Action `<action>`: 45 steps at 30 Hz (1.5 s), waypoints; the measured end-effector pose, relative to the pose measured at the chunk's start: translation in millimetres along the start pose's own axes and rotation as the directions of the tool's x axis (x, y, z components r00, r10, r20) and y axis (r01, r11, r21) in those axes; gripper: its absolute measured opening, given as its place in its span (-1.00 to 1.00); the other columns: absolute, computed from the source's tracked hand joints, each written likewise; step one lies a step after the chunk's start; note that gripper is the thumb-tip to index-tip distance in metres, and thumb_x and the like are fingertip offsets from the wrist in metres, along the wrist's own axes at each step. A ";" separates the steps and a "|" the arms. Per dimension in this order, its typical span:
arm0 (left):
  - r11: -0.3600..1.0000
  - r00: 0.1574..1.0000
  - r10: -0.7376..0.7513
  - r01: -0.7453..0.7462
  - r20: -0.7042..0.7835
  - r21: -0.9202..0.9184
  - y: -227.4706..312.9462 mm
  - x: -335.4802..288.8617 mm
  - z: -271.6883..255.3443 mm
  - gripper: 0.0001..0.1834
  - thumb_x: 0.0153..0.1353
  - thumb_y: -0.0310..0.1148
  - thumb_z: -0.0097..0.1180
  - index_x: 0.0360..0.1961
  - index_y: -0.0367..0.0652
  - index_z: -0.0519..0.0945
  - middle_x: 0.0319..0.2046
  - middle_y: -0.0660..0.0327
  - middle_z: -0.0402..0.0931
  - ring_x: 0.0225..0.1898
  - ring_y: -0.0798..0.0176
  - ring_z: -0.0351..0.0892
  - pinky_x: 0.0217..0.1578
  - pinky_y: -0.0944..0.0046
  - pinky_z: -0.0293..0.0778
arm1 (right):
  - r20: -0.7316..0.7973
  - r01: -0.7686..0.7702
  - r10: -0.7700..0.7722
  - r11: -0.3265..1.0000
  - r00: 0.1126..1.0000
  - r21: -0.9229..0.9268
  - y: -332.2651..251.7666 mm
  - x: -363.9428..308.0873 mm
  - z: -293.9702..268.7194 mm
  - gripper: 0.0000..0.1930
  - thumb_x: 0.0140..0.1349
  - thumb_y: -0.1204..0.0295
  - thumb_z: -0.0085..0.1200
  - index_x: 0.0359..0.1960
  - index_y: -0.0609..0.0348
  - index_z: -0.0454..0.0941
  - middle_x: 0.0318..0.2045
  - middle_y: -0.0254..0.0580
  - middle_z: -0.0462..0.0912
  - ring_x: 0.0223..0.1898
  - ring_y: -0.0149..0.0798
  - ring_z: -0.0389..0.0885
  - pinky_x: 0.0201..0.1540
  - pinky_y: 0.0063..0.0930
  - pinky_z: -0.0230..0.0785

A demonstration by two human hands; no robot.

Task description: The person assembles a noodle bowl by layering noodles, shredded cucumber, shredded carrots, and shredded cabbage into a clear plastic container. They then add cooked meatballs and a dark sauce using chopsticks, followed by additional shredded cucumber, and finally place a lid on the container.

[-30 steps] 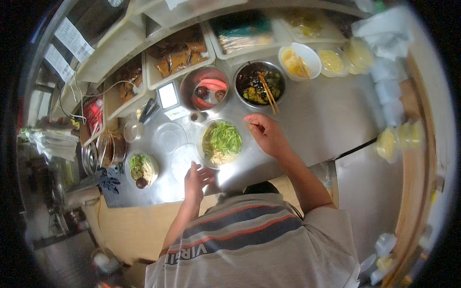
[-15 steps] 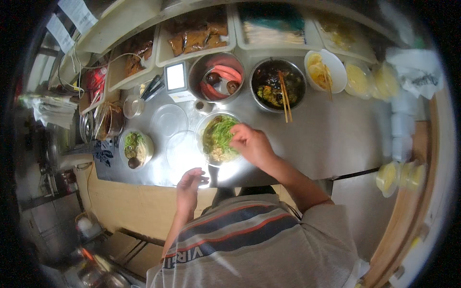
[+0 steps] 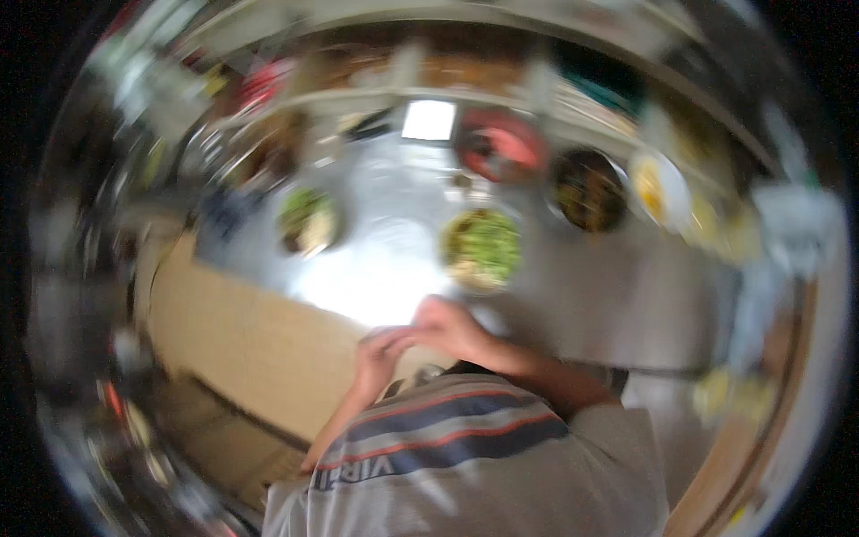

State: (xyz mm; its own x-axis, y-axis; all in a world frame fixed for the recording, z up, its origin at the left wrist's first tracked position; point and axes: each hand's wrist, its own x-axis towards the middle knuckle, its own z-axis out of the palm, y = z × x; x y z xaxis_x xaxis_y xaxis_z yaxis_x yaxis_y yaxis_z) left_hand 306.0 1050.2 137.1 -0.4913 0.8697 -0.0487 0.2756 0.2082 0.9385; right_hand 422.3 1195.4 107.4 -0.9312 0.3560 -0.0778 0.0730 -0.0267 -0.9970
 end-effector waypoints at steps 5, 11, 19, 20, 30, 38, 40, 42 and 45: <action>0.988 0.943 0.158 -0.151 -0.292 0.046 -15.2 -73.1 -28.3 -0.89 0.11 -0.48 0.18 -0.31 -0.19 0.65 -0.37 0.13 0.58 -0.34 0.09 0.56 -0.31 0.20 0.48 | 0.162 -0.298 0.287 0.953 0.944 0.049 -44.3 -0.7 56.6 -0.73 0.14 0.55 0.20 -0.16 0.25 0.40 -0.42 -0.34 0.53 -0.37 -0.47 0.53 -0.32 -0.64 0.39; 0.968 0.547 0.050 0.180 -0.836 0.176 -21.1 -255.6 -97.2 -0.87 0.13 -0.46 0.15 -0.28 -0.20 0.62 -0.31 0.11 0.59 -0.27 0.07 0.58 -0.25 0.18 0.49 | 0.387 -0.254 0.281 0.960 0.878 -0.121 -40.0 29.8 139.4 -0.84 0.24 0.56 0.06 -0.16 0.21 0.42 -0.42 -0.35 0.56 -0.37 -0.52 0.52 -0.34 -0.70 0.33; 0.681 -0.186 0.705 0.448 -0.684 0.579 25.4 -608.3 -203.2 -0.76 0.22 -0.42 -0.05 -0.18 -0.35 0.56 -0.13 -0.05 0.52 -0.10 0.05 0.52 -0.07 0.03 0.48 | 0.360 -0.106 0.305 0.872 0.882 -0.479 -69.1 39.8 219.9 -0.78 0.21 0.47 0.05 -0.11 0.21 0.50 -0.29 -0.23 0.62 -0.23 -0.34 0.56 -0.09 -0.46 0.44; 0.669 -0.184 0.684 0.545 -0.706 0.506 4.6 -609.1 -224.4 -0.75 0.23 -0.41 -0.05 -0.18 -0.35 0.56 -0.14 -0.04 0.52 -0.10 0.05 0.52 -0.07 0.04 0.48 | 0.440 0.219 0.102 0.755 0.892 -0.618 -28.8 44.2 215.5 -0.81 0.20 0.46 0.06 -0.17 0.22 0.52 -0.32 -0.21 0.61 -0.27 -0.34 0.56 -0.11 -0.45 0.45; 0.561 0.268 0.236 0.748 -0.934 0.356 -213.4 -354.0 -238.9 -0.69 0.25 -0.30 -0.06 -0.16 -0.31 0.57 -0.16 -0.02 0.56 -0.12 0.04 0.54 -0.06 0.08 0.47 | 0.014 0.141 -0.193 0.664 0.981 -0.734 -35.3 43.9 84.1 -0.82 0.11 0.36 0.13 -0.29 0.15 0.57 -0.33 -0.10 0.60 -0.25 -0.02 0.57 -0.20 -0.21 0.42; 0.347 0.468 -0.308 0.866 -0.828 0.360 -254.8 -292.8 -149.6 -0.65 0.28 -0.22 -0.07 -0.14 -0.28 0.57 -0.18 0.00 0.58 -0.13 0.04 0.56 -0.06 0.12 0.46 | -0.487 -0.368 -0.230 0.414 0.842 -0.832 -27.9 102.2 -184.5 -0.59 -0.01 0.46 0.15 -0.03 -0.03 0.53 -0.09 -0.11 0.56 -0.04 -0.03 0.52 -0.02 -0.21 0.39; 0.280 0.458 -0.416 0.886 -0.785 0.369 -254.8 -281.4 -137.9 -0.64 0.28 -0.20 -0.08 -0.13 -0.28 0.57 -0.19 0.00 0.59 -0.13 0.03 0.56 -0.06 0.13 0.46 | -0.377 -0.296 -0.273 0.296 0.885 -0.908 3.0 128.2 -225.4 -0.48 -0.07 0.49 0.20 0.03 0.00 0.48 -0.01 -0.13 0.52 0.07 -0.05 0.44 0.07 -0.24 0.34; 0.212 0.427 -0.502 0.904 -0.752 0.371 -253.0 -277.6 -132.6 -0.62 0.29 -0.18 -0.08 -0.13 -0.27 0.58 -0.19 0.01 0.59 -0.13 0.03 0.57 -0.06 0.14 0.46 | -0.291 -0.251 -0.225 0.192 0.930 -0.949 23.3 154.5 -243.6 -0.41 -0.12 0.51 0.23 0.08 0.04 0.44 0.02 -0.15 0.49 0.12 -0.06 0.38 0.12 -0.26 0.30; 0.120 0.356 -0.609 0.924 -0.709 0.362 -250.3 -283.6 -129.0 -0.61 0.30 -0.14 -0.08 -0.12 -0.26 0.58 -0.20 0.01 0.60 -0.14 0.03 0.57 -0.05 0.15 0.46 | -0.223 -0.208 -0.067 0.176 0.973 -0.962 23.8 181.4 -246.7 -0.45 -0.17 0.53 0.26 0.00 0.10 0.50 -0.06 -0.20 0.51 0.10 -0.11 0.38 0.12 -0.30 0.28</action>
State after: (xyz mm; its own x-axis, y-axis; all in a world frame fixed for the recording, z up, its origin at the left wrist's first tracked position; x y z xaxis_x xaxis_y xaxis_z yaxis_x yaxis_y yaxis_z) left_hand 269.7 693.7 -39.8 -0.9285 -0.1341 -0.3462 -0.1220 0.9909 -0.0566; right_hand 343.2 1489.8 69.9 -0.8312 0.5559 -0.0088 0.5501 0.8200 -0.1583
